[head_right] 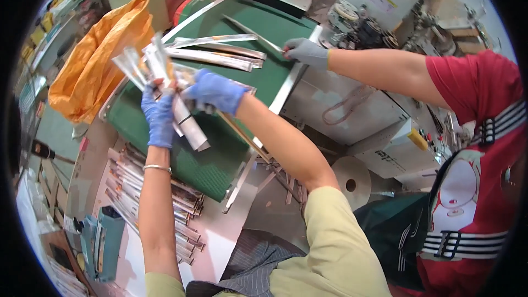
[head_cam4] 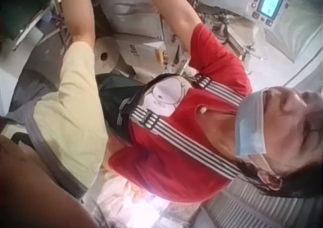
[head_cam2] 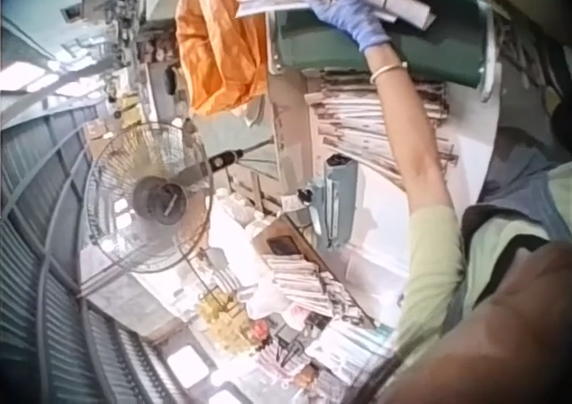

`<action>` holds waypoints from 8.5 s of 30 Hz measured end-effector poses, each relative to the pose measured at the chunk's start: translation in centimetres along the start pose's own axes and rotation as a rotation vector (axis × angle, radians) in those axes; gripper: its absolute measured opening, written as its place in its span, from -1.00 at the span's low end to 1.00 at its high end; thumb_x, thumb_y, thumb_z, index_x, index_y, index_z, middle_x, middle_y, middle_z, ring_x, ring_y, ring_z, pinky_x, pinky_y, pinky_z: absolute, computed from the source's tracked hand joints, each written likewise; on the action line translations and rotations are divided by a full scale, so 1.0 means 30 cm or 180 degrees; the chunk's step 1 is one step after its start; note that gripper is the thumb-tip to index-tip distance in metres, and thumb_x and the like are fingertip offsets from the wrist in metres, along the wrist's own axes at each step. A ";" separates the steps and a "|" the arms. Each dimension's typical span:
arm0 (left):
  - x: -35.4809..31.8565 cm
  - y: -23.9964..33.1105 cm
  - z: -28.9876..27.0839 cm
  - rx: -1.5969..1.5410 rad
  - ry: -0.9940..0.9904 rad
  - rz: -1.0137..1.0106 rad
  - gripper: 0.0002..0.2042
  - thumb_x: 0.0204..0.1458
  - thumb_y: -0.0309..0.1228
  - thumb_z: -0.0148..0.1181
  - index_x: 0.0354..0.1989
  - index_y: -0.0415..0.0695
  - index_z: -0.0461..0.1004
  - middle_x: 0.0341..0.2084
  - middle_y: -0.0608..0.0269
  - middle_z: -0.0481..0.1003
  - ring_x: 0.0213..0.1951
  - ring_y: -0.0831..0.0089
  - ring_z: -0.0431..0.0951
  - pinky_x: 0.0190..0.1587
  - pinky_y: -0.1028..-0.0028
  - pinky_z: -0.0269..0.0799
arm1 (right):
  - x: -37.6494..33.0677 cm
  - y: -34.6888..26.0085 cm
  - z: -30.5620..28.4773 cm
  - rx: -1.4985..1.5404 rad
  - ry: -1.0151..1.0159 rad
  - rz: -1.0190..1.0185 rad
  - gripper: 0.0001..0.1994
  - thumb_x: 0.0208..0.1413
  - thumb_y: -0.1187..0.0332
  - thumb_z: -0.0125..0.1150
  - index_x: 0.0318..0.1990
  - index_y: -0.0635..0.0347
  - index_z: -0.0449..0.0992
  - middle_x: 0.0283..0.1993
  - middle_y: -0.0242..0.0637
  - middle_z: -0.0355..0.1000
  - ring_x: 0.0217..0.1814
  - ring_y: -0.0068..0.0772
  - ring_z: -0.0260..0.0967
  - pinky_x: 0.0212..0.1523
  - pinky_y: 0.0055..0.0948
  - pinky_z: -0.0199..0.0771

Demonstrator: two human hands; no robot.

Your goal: Packaging bundles of straws into plastic bags using a sealing machine on a production line.

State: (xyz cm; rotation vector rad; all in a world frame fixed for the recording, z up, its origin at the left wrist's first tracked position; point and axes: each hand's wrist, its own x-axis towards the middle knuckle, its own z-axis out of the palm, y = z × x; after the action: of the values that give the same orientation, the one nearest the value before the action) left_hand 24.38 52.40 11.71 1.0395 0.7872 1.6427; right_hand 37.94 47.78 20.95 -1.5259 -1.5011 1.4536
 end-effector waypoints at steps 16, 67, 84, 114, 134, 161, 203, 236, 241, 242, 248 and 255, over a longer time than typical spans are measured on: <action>-0.376 0.159 0.177 0.0530 -0.0058 -0.0036 -0.70 -0.20 -0.59 0.21 -0.24 -0.25 0.33 -0.34 0.28 0.36 -0.27 0.57 0.33 -0.18 0.60 0.28 | -0.481 0.310 0.089 0.1300 0.1068 -0.0103 -0.80 -0.10 0.28 0.19 -0.38 0.23 0.45 -0.59 -0.49 0.30 -0.60 -0.71 0.23 -0.62 -0.66 0.21; -0.520 0.206 0.080 -0.0527 -0.0494 -0.0948 -0.35 -0.10 -0.58 0.06 0.19 0.09 -0.04 -0.16 0.24 0.23 -0.40 0.56 0.34 -0.44 0.59 0.38 | -0.170 0.282 -0.252 -0.2446 0.1969 -0.0225 -0.76 -0.23 0.38 0.02 -0.30 0.14 0.44 -0.37 -0.02 0.40 -0.31 0.00 0.36 -0.25 -0.20 0.37; -0.518 0.211 0.095 -0.0410 -0.0322 -0.1047 -0.28 -0.11 -0.60 0.08 0.20 0.06 -0.18 -0.15 0.22 0.27 -0.41 0.52 0.38 -0.46 0.54 0.42 | -0.139 0.315 -0.266 -0.2825 0.1789 -0.0524 -0.79 -0.22 0.41 -0.03 -0.35 0.19 0.43 -0.36 0.03 0.38 -0.28 0.07 0.32 -0.26 -0.18 0.34; -1.038 0.572 -0.241 -0.0007 -0.0136 -0.2362 -0.78 -0.05 -0.33 0.12 -0.40 -0.27 0.40 -0.73 0.38 0.32 -0.73 0.67 0.23 -0.67 0.68 0.13 | -0.462 0.100 0.171 -0.0489 0.0742 -0.1900 -0.86 -0.16 0.40 0.24 -0.52 0.22 0.40 -0.68 -0.42 0.24 -0.75 -0.65 0.13 -0.74 -0.65 0.11; -1.012 0.618 -0.312 -0.0128 -0.0739 -0.2503 -0.76 -0.05 -0.34 0.11 -0.35 -0.29 0.38 -0.65 0.32 0.38 -0.73 0.69 0.22 -0.71 0.69 0.12 | -0.573 0.091 0.180 -0.1225 0.1131 -0.2715 -0.90 -0.20 0.56 0.20 -0.53 0.23 0.38 -0.59 -0.34 0.32 -0.53 -0.57 0.26 -0.52 -0.61 0.28; -1.127 0.447 -0.233 0.3433 -0.0518 0.1064 -0.67 -0.25 -0.56 0.14 -0.20 -0.15 0.35 -0.42 0.07 0.43 -0.50 0.19 0.46 -0.50 0.38 0.35 | -0.551 0.225 0.440 -0.0010 0.2449 -0.1014 -0.84 -0.03 0.40 0.06 -0.56 0.30 0.38 -0.75 -0.38 0.23 -0.71 -0.61 0.11 -0.69 -0.52 0.13; -1.148 0.420 -0.077 0.3179 -0.0804 0.0992 -0.60 -0.18 -0.48 0.10 -0.06 -0.14 0.34 -0.50 0.15 0.39 -0.57 0.17 0.42 -0.54 0.33 0.32 | -0.786 0.272 0.403 0.1851 0.2045 -0.1232 -0.87 0.08 0.42 -0.02 -0.21 0.17 0.31 -0.50 -0.47 0.28 -0.59 -0.71 0.22 -0.63 -0.69 0.26; -1.112 0.514 -0.045 -0.0612 -0.2366 -0.2903 -0.38 -0.17 -0.37 0.25 0.08 -0.23 0.12 -0.30 0.16 0.42 -0.45 0.60 0.34 -0.50 0.68 0.20 | -0.971 0.230 -0.139 0.0494 0.1422 -0.0922 -0.79 -0.10 0.32 0.21 -0.57 0.16 0.30 -0.73 -0.57 0.14 -0.74 -0.77 0.07 -0.74 -0.71 0.01; -1.115 0.492 0.024 -0.0365 -0.3074 -0.3306 -0.40 -0.17 -0.38 0.24 0.07 -0.27 0.14 -0.33 0.12 0.44 -0.52 0.60 0.40 -0.58 0.69 0.24 | -0.951 0.239 -0.081 0.0477 0.1305 -0.0928 -0.79 -0.16 0.28 0.27 -0.50 0.20 0.41 -0.71 -0.56 0.17 -0.74 -0.75 0.06 -0.73 -0.69 0.03; -1.120 0.493 0.029 -0.0374 -0.3179 -0.3328 -0.40 -0.17 -0.38 0.24 0.07 -0.27 0.14 -0.33 0.12 0.44 -0.52 0.60 0.40 -0.58 0.69 0.24 | -0.953 0.256 -0.092 0.0808 0.1190 -0.0813 -0.79 -0.17 0.29 0.28 -0.48 0.22 0.42 -0.71 -0.54 0.19 -0.74 -0.75 0.07 -0.73 -0.69 0.04; -1.098 0.493 0.015 -0.0927 -0.1956 -0.3104 -0.28 -0.28 -0.23 0.32 0.09 -0.16 0.11 -0.40 0.17 0.45 -0.65 0.64 0.34 -0.74 0.75 0.08 | -0.966 0.329 -0.163 0.1141 0.1102 -0.0686 -0.82 -0.19 0.35 0.28 -0.49 0.26 0.45 -0.71 -0.44 0.21 -0.72 -0.72 0.09 -0.70 -0.63 0.09; -1.105 0.490 0.051 -0.0878 -0.1517 -0.3152 -0.69 -0.08 -0.28 0.13 -0.24 -0.23 0.33 -0.63 0.30 0.36 -0.80 0.69 0.13 -0.77 0.65 0.03 | -0.937 0.343 -0.014 -0.3177 0.1818 -0.2694 -0.87 -0.27 0.39 0.22 -0.53 0.18 0.42 -0.64 -0.17 0.29 -0.60 -0.13 0.29 -0.61 -0.40 0.24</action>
State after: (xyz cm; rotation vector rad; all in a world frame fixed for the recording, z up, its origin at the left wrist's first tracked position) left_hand 24.36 16.44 16.56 0.6234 0.5750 0.5951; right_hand 47.61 19.45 20.32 -1.2692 -2.1669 -0.2699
